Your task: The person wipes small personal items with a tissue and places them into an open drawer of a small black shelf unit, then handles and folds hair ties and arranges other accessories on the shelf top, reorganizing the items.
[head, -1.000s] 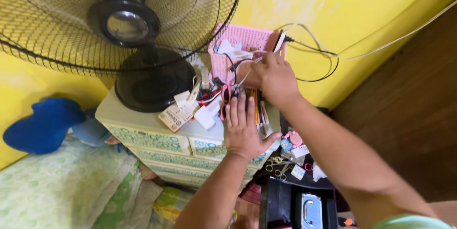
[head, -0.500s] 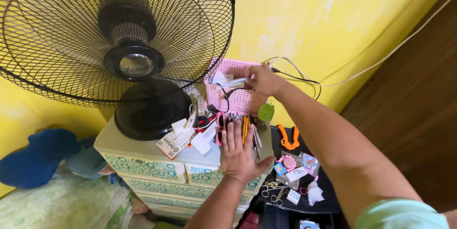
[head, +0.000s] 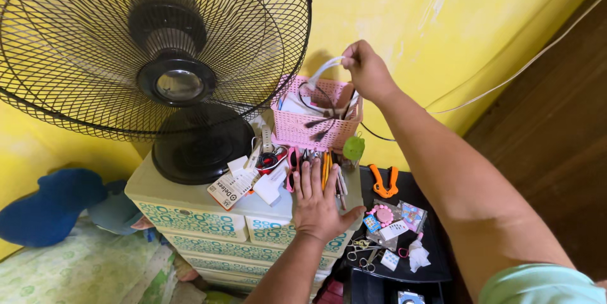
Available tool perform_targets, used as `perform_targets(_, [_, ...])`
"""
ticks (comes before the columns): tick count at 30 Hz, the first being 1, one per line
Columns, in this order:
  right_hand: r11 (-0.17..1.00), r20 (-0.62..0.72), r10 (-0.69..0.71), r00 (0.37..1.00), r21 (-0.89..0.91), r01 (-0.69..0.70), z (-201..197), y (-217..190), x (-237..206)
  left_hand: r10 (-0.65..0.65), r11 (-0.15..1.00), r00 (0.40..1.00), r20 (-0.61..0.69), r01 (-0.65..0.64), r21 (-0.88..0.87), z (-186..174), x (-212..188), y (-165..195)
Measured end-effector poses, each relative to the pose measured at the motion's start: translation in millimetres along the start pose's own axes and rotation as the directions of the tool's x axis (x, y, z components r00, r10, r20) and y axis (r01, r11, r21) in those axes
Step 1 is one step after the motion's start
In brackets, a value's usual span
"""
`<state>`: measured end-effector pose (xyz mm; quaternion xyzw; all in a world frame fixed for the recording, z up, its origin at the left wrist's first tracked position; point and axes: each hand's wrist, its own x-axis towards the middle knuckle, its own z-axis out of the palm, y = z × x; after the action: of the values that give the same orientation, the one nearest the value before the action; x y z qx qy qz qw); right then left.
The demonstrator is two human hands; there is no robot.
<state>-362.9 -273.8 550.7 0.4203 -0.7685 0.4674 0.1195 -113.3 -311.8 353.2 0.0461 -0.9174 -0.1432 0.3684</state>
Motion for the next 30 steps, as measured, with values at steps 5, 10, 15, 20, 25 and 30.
perform_targets(5, [0.992,-0.001,-0.036,0.999,-0.118,0.036,-13,-33,-6,0.003,1.000,1.000,0.019,-0.003,0.014,-1,-1,1])
perform_targets(10, [0.835,0.015,-0.413,0.911,-0.393,0.385,-21,-75,-16,-0.007,1.000,1.000,0.000,0.007,0.018,2,-2,2])
perform_targets(15, [0.970,-0.107,-0.163,0.981,-0.199,0.139,-32,-101,-37,-0.030,0.999,0.999,0.020,0.029,0.019,2,-5,2])
perform_targets(20, [0.941,-0.242,-0.322,0.915,-0.188,0.281,-42,-114,-81,-0.020,1.000,1.000,-0.013,0.020,0.007,5,-8,1])
perform_targets(25, [0.985,-0.281,-0.147,0.948,0.047,0.167,-49,-133,-134,-0.003,1.000,0.999,-0.039,0.002,-0.010,-2,-13,2])
perform_targets(30, [0.972,-0.187,0.054,0.981,0.236,-0.009,-52,-160,-171,-0.051,0.996,0.977,-0.209,0.033,-0.088,-29,0,14])
